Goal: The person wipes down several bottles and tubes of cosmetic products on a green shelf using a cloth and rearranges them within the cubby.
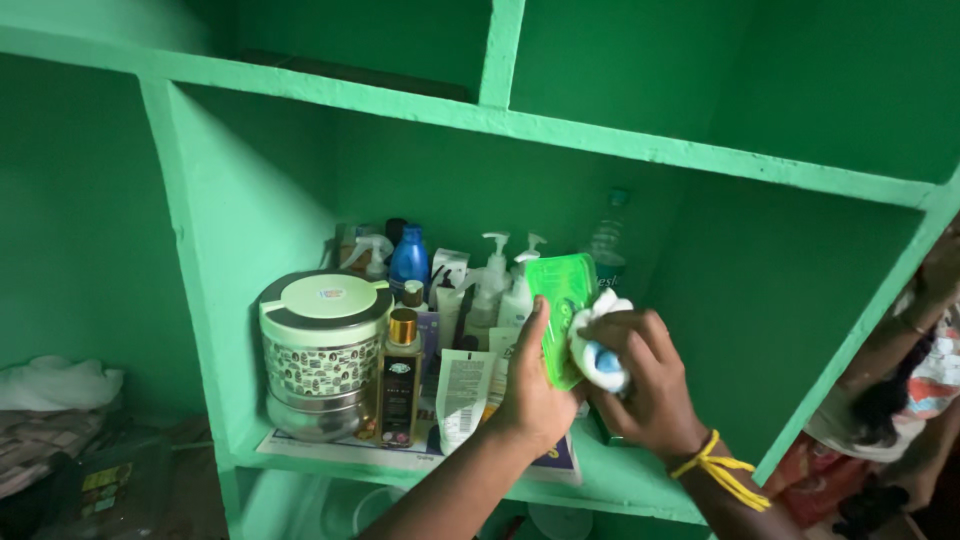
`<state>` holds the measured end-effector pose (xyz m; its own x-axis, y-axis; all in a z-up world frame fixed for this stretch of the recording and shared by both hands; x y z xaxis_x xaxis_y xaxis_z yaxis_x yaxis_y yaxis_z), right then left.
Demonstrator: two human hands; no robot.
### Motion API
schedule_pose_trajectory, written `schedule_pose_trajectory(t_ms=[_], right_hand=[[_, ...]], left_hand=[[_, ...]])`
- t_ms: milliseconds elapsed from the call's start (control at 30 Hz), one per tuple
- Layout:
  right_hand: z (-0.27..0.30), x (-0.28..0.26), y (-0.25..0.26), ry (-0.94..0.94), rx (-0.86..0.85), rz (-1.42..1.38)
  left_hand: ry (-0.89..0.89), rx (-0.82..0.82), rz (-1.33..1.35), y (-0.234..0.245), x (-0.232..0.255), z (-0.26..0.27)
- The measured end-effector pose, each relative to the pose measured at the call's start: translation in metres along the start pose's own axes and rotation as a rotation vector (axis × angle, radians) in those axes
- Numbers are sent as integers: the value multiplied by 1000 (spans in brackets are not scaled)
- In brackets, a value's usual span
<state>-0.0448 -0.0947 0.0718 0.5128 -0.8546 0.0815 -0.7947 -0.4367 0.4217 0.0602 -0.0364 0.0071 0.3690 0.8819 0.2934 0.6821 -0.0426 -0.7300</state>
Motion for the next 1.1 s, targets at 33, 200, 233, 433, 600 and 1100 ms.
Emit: schedule_pose_trajectory(t_ms=[33, 200, 233, 433, 600, 1100], right_hand=[[-1, -1, -1, 19, -47, -5], [-17, -9, 3, 101, -77, 65], [-23, -8, 5, 141, -83, 103], [-39, 16, 19, 57, -93, 266], [-8, 41, 23, -83, -183, 163], [8, 89, 29, -521, 109, -444]], left_hand=[[90, 61, -43, 7, -5, 1], [149, 51, -30, 9, -21, -1], [157, 30, -39, 5, -24, 0], [191, -45, 59, -13, -19, 8], [151, -33, 34, -5, -18, 5], [65, 11, -23, -6, -11, 2]])
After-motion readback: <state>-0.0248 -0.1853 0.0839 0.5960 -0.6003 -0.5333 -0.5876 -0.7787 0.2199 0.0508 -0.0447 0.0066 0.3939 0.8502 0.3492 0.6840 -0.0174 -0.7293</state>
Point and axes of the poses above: each hand's wrist, its own z-axis away from the middle knuckle, its own y-axis out of the back of the hand, x = y × z, the point moved 6 cm from there along -z, towards the middle knuckle, and after that the axes turned 6 degrees about -y, right-handed, at the moved point
